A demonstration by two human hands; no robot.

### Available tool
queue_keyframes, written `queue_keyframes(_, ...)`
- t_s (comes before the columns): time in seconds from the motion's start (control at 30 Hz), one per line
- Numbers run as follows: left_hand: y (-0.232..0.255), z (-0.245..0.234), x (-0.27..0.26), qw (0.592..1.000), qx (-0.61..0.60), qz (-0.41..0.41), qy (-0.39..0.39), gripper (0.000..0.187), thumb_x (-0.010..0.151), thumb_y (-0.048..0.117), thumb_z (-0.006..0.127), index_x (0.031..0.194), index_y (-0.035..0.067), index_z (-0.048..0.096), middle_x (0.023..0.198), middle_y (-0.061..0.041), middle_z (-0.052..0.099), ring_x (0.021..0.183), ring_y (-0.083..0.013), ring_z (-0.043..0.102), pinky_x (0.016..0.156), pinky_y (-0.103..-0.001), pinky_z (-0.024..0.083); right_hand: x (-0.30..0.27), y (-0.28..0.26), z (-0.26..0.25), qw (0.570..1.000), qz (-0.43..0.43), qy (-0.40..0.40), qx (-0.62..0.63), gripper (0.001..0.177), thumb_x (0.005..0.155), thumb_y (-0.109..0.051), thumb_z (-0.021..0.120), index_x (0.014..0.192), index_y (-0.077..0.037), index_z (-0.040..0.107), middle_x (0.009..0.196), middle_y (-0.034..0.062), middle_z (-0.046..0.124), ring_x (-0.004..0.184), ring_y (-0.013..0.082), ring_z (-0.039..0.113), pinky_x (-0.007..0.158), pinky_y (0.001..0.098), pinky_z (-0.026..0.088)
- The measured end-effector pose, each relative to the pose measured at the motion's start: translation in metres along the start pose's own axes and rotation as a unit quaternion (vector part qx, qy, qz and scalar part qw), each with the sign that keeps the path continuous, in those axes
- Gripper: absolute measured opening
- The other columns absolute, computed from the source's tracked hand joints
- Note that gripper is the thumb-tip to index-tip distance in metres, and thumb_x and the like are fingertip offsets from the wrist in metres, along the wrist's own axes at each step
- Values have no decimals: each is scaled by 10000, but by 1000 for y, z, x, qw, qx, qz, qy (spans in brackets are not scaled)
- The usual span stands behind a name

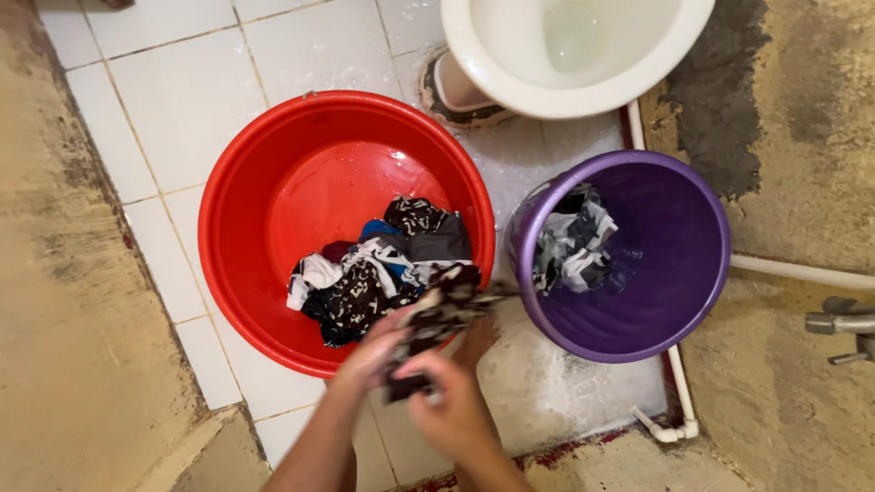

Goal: The person washes clothes in a basin of soapy water by hand, wrings them out, and transfers them between containers, before rinsing them under a running tap.

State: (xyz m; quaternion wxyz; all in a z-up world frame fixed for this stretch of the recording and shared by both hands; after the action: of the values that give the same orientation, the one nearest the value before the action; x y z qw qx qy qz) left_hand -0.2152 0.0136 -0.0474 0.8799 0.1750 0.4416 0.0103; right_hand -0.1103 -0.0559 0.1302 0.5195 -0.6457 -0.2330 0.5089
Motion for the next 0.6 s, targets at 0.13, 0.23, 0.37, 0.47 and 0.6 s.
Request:
queue_keyframes(0.13, 29, -34, -37, 996, -16, -38, 82, 561, 927, 153, 469, 1488, 177, 466, 1317, -119, 657, 1176, -282, 644, 975, -467, 535, 21, -3, 9, 961, -115, 13, -250, 402, 749, 20, 679, 1128, -112, 701, 1125, 79, 739, 1104, 301, 662, 1009, 451, 444)
queue_keyframes(0.23, 27, -40, -20, 974, 67, -128, 174, 583, 973, 368, 456, 1549, 279, 448, 1409, -12, 529, 1289, -281, 487, 1033, -573, 436, 49, 43, -22, 952, -76, 59, -290, 543, 737, -38, 714, 1273, -111, 666, 1231, 120, 690, 1142, 321, 633, 1006, 437, 457)
queue_keyframes(0.37, -3, -24, 59, 959, 147, -81, 229, 588, 965, 460, 540, 1504, 225, 507, 1415, -44, 531, 1261, -296, 526, 1080, -590, 437, 72, 99, -111, 955, -52, 207, -204, 560, 770, 62, 583, 1292, -120, 669, 1221, 115, 638, 997, 304, 641, 863, 377, 548)
queue_keyframes(0.47, -5, 34, 141, 931, 224, 195, 214, 503, 976, 373, 618, 1353, 43, 655, 1304, -103, 711, 1214, -230, 632, 1063, -360, 470, 80, 103, -197, 927, -92, 275, -239, 516, 845, 28, 651, 1339, -107, 593, 1324, 127, 552, 1179, 294, 610, 960, 384, 534)
queue_keyframes(0.6, 19, 136, 189, 849, 370, 310, 215, 541, 997, 296, 634, 1432, -3, 516, 1421, -270, 523, 1326, -391, 512, 1110, -427, 408, 113, 114, -271, 880, -33, 275, -386, 923, 768, -253, 889, 1549, -154, 408, 1515, 279, 313, 1392, 484, 396, 1132, 543, 413)
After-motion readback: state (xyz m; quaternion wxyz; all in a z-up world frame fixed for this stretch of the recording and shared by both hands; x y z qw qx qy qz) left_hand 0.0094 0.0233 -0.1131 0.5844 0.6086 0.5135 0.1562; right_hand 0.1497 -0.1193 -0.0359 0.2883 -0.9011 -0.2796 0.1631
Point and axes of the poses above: each hand's wrist, its own x-axis towards the middle knuckle, its own z-axis out of the palm, y = z × x, the point moved 4 cm from there along x, towards the middle knuckle
